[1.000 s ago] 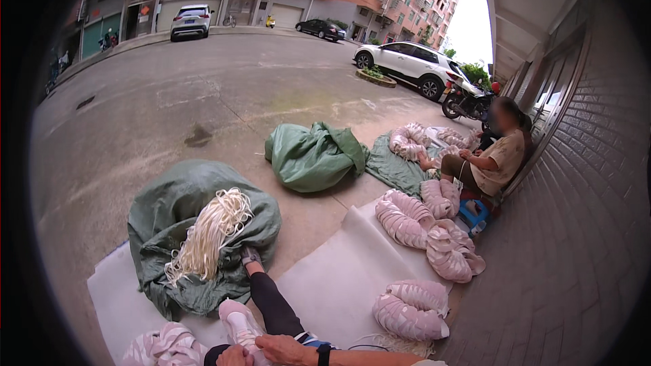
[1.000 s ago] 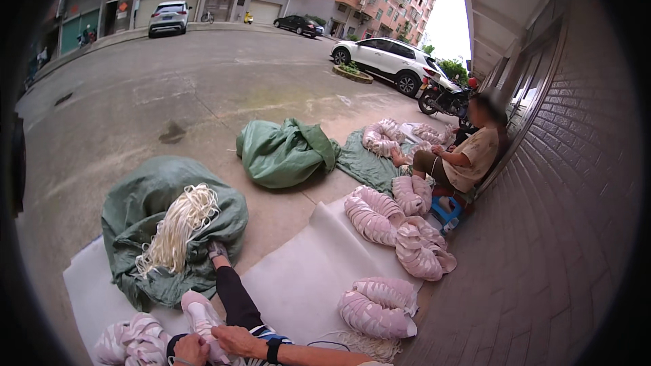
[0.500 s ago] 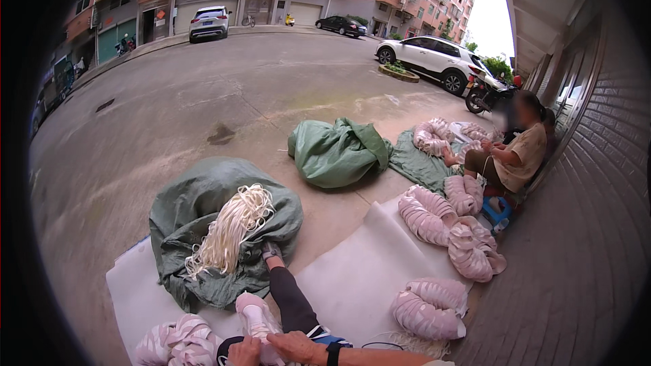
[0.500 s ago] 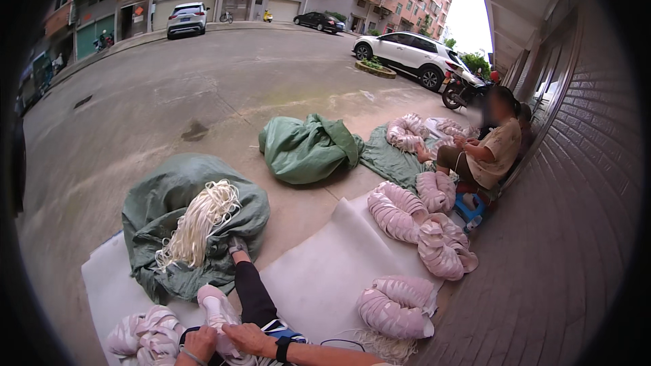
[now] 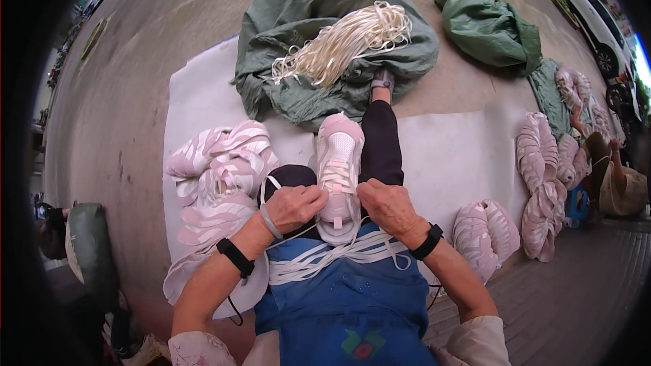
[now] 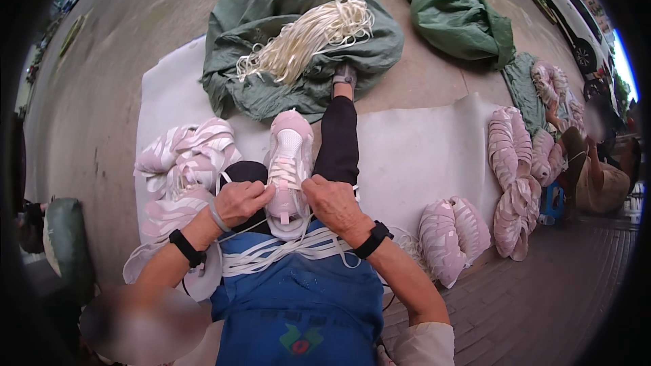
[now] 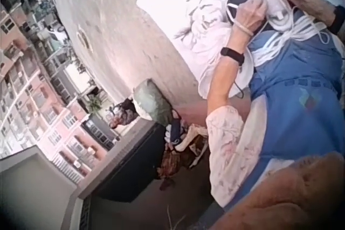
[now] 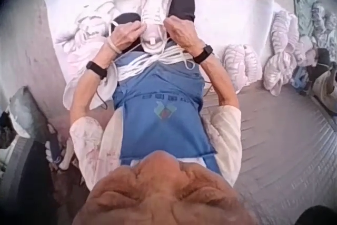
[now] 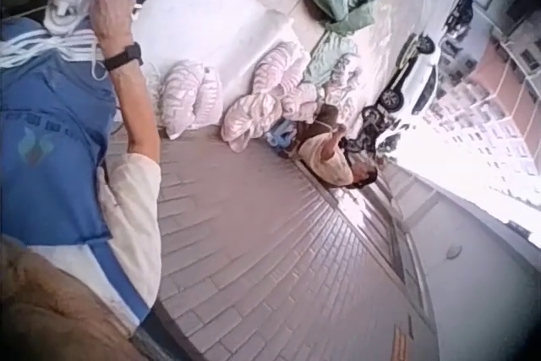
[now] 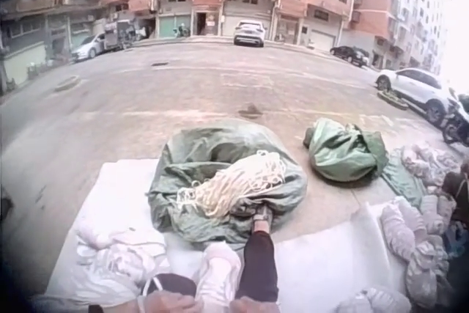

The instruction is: The recorder is lacing and organizing multiple pairs of pink sneakers while sitting on a ground covering.

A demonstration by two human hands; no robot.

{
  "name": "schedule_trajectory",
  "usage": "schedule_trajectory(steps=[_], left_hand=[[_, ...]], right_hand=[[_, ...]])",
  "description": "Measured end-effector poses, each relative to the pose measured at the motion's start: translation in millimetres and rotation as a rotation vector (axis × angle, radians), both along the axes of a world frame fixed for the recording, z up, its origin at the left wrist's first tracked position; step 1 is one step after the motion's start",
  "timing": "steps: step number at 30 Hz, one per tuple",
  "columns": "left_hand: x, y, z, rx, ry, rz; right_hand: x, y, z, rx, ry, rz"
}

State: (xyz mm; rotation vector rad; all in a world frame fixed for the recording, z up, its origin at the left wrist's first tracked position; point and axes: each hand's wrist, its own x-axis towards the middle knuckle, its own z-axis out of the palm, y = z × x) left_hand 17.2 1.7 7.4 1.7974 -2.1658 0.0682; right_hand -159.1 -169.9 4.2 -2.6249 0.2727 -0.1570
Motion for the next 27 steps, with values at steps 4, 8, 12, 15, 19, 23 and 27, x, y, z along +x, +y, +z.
schedule_trajectory(steps=[4, 8, 12, 15, 19, 23, 27], left_hand=[[3, 10, -2, 0.034, -0.003, 0.029], [0, 12, -5, 0.007, -0.023, 0.059], [1, 6, 2, -0.016, -0.040, 0.096], [-1, 8, 3, 0.021, 0.053, 0.141], [-15, 13, 9, 0.101, 0.407, 0.472], [-24, 5, 12, 0.091, 0.627, 0.644], [-26, 0, -2, 0.268, 0.659, 0.723]], right_hand=[[-3, 2, -3, 0.053, -0.036, -0.020], [-6, 2, 7, -0.015, 0.018, 0.009], [-11, -2, 7, -0.041, -0.013, -0.022], [-15, -5, -7, -0.041, -0.011, -0.069], [-17, -5, 9, 0.087, -0.025, -0.282], [-11, -2, 15, 0.215, -0.066, -0.176], [-4, 12, 10, 0.167, 0.041, -0.084]])
